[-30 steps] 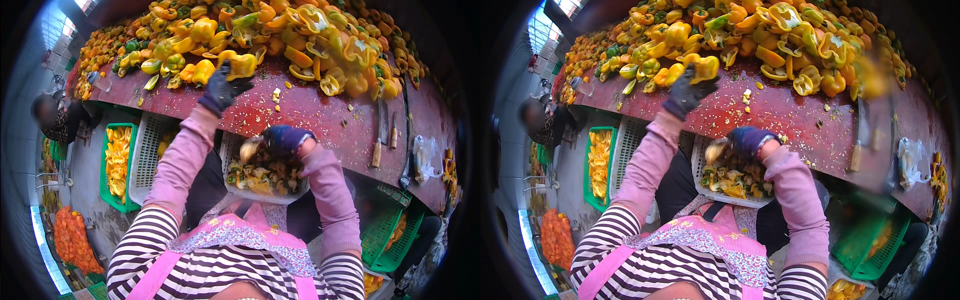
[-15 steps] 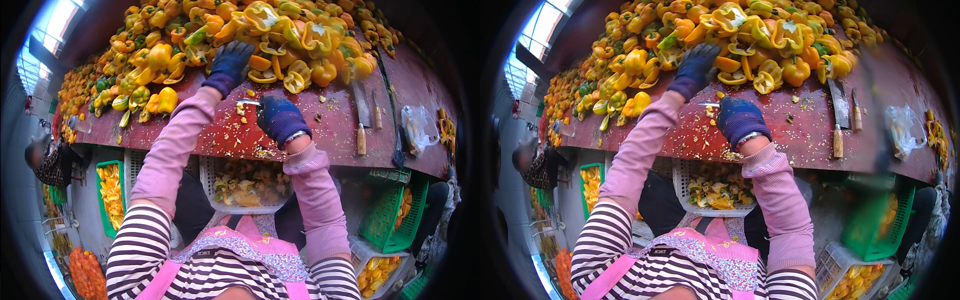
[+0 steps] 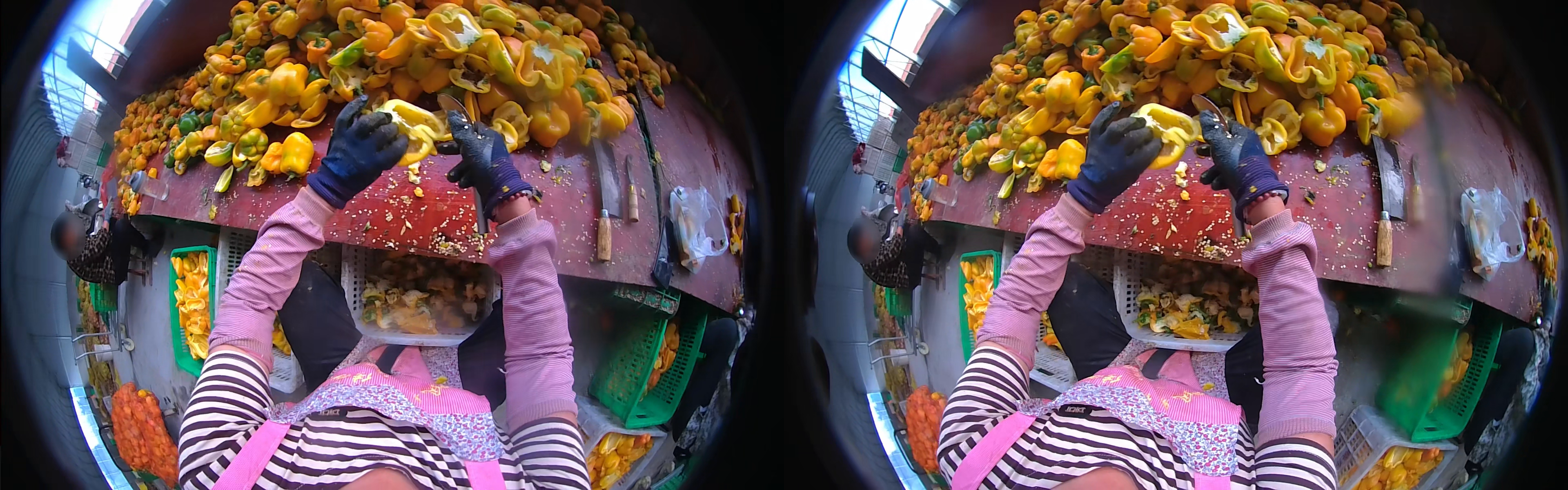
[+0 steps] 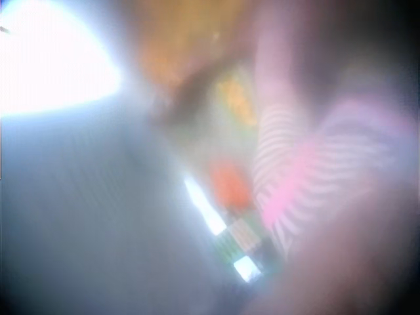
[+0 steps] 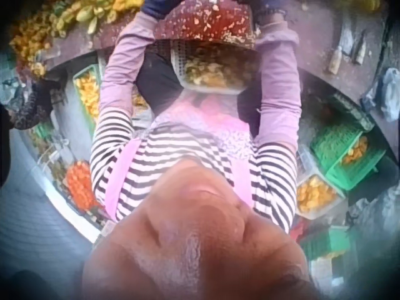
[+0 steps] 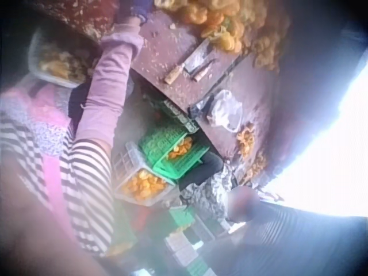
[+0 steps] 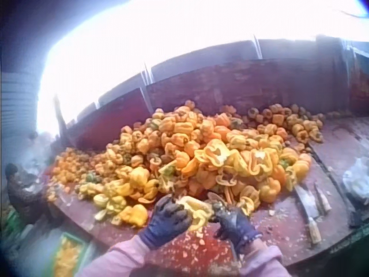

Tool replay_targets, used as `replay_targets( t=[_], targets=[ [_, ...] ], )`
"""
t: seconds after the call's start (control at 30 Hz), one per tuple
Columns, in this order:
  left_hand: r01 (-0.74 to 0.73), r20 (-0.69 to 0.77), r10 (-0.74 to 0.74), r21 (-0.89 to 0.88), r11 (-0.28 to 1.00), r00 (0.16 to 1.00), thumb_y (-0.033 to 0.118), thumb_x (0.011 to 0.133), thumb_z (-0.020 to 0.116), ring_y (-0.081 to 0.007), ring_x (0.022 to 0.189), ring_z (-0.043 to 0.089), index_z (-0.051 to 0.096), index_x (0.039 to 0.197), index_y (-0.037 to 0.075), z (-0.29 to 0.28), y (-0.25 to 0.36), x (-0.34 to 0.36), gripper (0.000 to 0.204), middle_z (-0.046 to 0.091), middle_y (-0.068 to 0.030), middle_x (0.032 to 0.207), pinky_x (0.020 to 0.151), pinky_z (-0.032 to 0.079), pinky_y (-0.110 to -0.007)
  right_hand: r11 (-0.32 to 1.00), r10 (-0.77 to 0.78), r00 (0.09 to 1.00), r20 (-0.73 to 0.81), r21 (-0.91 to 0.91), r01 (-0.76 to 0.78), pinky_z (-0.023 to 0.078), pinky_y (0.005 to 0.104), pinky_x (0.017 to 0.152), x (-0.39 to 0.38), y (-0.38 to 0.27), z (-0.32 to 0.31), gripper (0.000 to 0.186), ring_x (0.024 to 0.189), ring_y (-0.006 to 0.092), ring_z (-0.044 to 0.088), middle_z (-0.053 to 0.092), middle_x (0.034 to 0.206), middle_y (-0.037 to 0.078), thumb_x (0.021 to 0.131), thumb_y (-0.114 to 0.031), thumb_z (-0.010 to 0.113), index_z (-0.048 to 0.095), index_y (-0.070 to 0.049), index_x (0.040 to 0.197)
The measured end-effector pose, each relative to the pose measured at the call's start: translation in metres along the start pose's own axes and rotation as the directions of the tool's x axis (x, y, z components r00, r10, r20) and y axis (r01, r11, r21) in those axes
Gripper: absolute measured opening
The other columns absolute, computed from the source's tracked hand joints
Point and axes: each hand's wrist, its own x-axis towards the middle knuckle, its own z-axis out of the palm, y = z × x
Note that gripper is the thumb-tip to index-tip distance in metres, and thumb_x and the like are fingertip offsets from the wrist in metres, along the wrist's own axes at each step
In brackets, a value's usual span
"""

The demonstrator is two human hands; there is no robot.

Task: The person repeatedly cuts yellow and green bell peppers on a table, removing the core and seeds, and places the cut pieces into a green basket. The person uses a knife to slice the peppers and discards the waste into a white bin.

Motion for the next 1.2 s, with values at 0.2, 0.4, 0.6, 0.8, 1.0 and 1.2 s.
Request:
replay_targets(
  t=[0.2, 0.4, 0.6, 0.8, 1.0, 1.2],
  targets=[
    [0.274, -0.178, -0.361, -0.382, 0.882, 0.915, 0.029, 0.088, 0.066, -0.0280, 0.135, 0.042, 0.057, 0.125, 0.020, -0.051, 0.025, 0.019, 0.038, 0.044, -0.0083, 0.144, 0.111, 0.035, -0.050, 0.947, -0.296, 0.908, 0.298, 0.217, 0.237, 0.038, 0.0213, 0.038, -0.003, 0.008, 0.013, 0.037, 0.044, 0.0091, 0.053, 0.061, 0.069, 0.002, 0.092, -0.036, 0.066, 0.065, -0.004, 0.111],
    [0.192, 0.799, -0.140, -0.304, -0.933, 0.585, 0.034, 0.105, 0.046, -0.0282, 0.128, 0.052, 0.031, 0.151, 0.011, -0.033, 0.025, -0.005, 0.054, 0.049, -0.0142, 0.143, 0.101, 0.049, -0.038, 0.923, -0.197, 0.877, 0.437, -0.219, 0.316, 0.041, 0.0242, 0.041, -0.009, -0.017, 0.016, 0.027, 0.045, 0.0088, 0.052, 0.067, 0.078, 0.003, 0.094, -0.019, 0.062, 0.064, -0.005, 0.117],
    [0.104, 0.829, -0.358, -0.439, -0.893, 0.429, 0.023, 0.103, 0.050, -0.0211, 0.110, 0.065, 0.051, 0.134, 0.002, 0.006, 0.056, -0.025, 0.037, 0.061, -0.0114, 0.128, 0.093, 0.054, -0.033, 0.832, -0.484, 0.873, -0.061, -0.341, 0.437, 0.047, 0.0319, 0.043, 0.003, 0.001, 0.025, 0.016, 0.047, 0.0185, 0.061, 0.067, 0.073, 0.010, 0.092, -0.016, 0.052, 0.063, -0.006, 0.098],
    [0.097, 0.581, -0.794, -0.814, -0.573, 0.178, 0.019, 0.103, 0.053, -0.0171, 0.107, 0.062, 0.051, 0.136, 0.004, 0.025, 0.054, -0.012, 0.036, 0.061, -0.0067, 0.123, 0.090, 0.054, -0.031, 0.896, -0.016, 0.997, 0.072, -0.441, 0.047, 0.051, 0.0342, 0.042, -0.014, 0.037, 0.057, 0.020, 0.047, 0.0215, 0.065, 0.065, 0.069, 0.013, 0.096, -0.020, 0.051, 0.057, -0.002, 0.099],
    [0.155, 0.462, -0.875, -0.884, -0.442, 0.144, 0.017, 0.103, 0.053, -0.0144, 0.107, 0.060, 0.055, 0.132, 0.003, 0.022, 0.056, -0.015, 0.032, 0.062, -0.0044, 0.120, 0.096, 0.049, -0.029, 0.934, 0.357, 0.840, 0.409, -0.125, -0.336, 0.038, 0.0254, 0.036, -0.027, 0.039, 0.081, 0.027, 0.039, 0.0113, 0.049, 0.063, 0.069, 0.008, 0.100, -0.029, 0.045, 0.059, -0.005, 0.099],
    [0.133, 0.561, -0.753, -0.823, -0.552, 0.345, 0.025, 0.100, 0.054, -0.0215, 0.100, 0.065, 0.059, 0.123, 0.005, 0.017, 0.040, -0.039, 0.031, 0.065, -0.0098, 0.113, 0.086, 0.055, -0.034, 0.915, 0.391, 0.708, 0.588, -0.332, -0.230, 0.036, 0.0234, 0.037, -0.034, 0.019, 0.069, 0.028, 0.038, 0.0074, 0.044, 0.062, 0.063, 0.005, 0.095, -0.027, 0.051, 0.066, -0.004, 0.099]
  ],
)
